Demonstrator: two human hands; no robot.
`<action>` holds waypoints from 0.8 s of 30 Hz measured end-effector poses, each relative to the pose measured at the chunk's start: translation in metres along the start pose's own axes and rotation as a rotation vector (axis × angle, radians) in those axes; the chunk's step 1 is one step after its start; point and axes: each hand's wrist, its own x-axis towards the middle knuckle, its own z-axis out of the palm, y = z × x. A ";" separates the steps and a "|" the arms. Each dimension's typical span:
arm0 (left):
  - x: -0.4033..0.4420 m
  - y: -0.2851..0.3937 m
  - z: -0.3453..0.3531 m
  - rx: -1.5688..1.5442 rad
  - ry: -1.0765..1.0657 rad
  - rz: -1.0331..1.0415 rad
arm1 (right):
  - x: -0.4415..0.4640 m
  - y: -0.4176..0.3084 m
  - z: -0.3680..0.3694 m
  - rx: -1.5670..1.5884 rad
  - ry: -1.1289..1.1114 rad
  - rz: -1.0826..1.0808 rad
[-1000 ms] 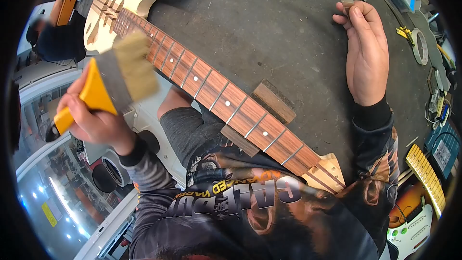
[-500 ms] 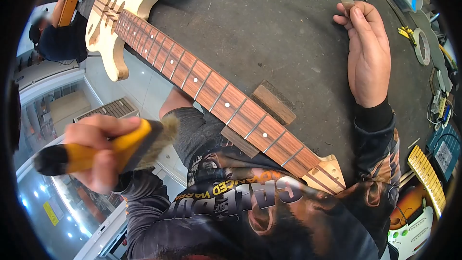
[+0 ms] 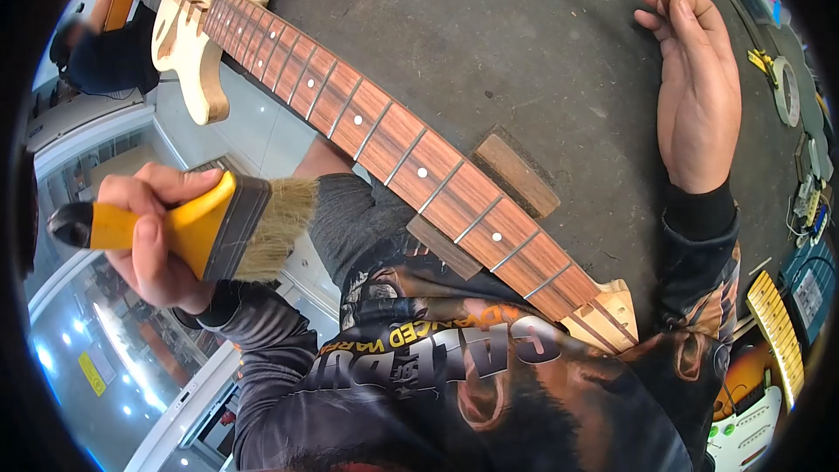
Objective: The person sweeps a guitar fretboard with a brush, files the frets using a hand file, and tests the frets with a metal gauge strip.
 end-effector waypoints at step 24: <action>0.217 -0.070 0.165 1.060 -0.701 0.866 | -0.006 -0.045 0.018 -0.739 -0.342 0.019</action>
